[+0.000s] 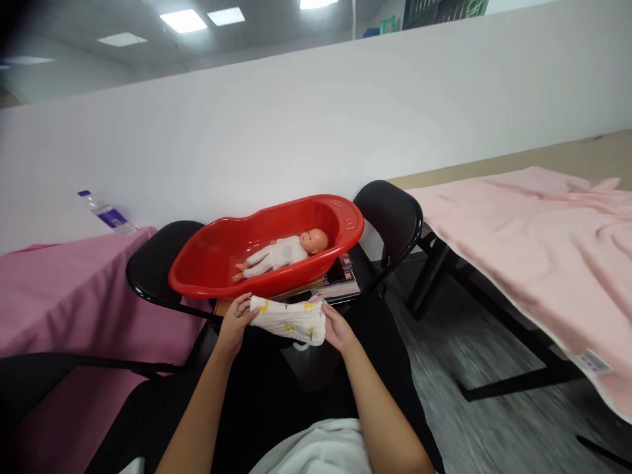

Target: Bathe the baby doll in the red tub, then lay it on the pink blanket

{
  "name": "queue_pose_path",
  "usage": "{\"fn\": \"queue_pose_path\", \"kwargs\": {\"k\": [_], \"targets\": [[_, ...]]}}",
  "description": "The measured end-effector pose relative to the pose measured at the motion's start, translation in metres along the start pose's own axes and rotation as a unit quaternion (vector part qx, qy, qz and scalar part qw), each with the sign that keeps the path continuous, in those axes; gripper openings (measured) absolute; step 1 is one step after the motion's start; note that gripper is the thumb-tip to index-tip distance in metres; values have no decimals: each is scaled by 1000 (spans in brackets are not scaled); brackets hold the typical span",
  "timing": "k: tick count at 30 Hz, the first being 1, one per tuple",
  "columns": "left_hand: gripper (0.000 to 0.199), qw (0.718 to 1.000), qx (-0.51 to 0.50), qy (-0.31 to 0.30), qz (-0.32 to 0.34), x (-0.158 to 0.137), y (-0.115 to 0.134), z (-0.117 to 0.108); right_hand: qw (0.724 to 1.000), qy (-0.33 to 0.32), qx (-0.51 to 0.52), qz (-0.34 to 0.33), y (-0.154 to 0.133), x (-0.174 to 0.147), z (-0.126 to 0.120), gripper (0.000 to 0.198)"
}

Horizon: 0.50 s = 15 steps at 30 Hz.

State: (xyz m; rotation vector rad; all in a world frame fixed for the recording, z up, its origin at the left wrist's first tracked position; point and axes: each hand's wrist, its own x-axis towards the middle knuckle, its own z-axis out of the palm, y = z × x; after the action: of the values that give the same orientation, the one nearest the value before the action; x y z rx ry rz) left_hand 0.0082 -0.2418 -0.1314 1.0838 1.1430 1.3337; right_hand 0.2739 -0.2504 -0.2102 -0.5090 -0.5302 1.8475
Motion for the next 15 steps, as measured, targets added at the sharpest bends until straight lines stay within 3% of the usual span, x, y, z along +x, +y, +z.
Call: {"fn": "queue_pose_path", "kwargs": {"k": [5, 10, 15], "targets": [[67, 999, 34, -14, -10, 0, 1, 6, 998, -22, -26, 53, 7, -2, -5, 27], [69, 1000, 20, -8, -6, -1, 0, 5, 995, -75, -39, 61, 7, -5, 2, 43], [67, 999, 12, -41, 2, -1, 0, 5, 997, -57, -31, 48, 10, -4, 0, 57]]}}
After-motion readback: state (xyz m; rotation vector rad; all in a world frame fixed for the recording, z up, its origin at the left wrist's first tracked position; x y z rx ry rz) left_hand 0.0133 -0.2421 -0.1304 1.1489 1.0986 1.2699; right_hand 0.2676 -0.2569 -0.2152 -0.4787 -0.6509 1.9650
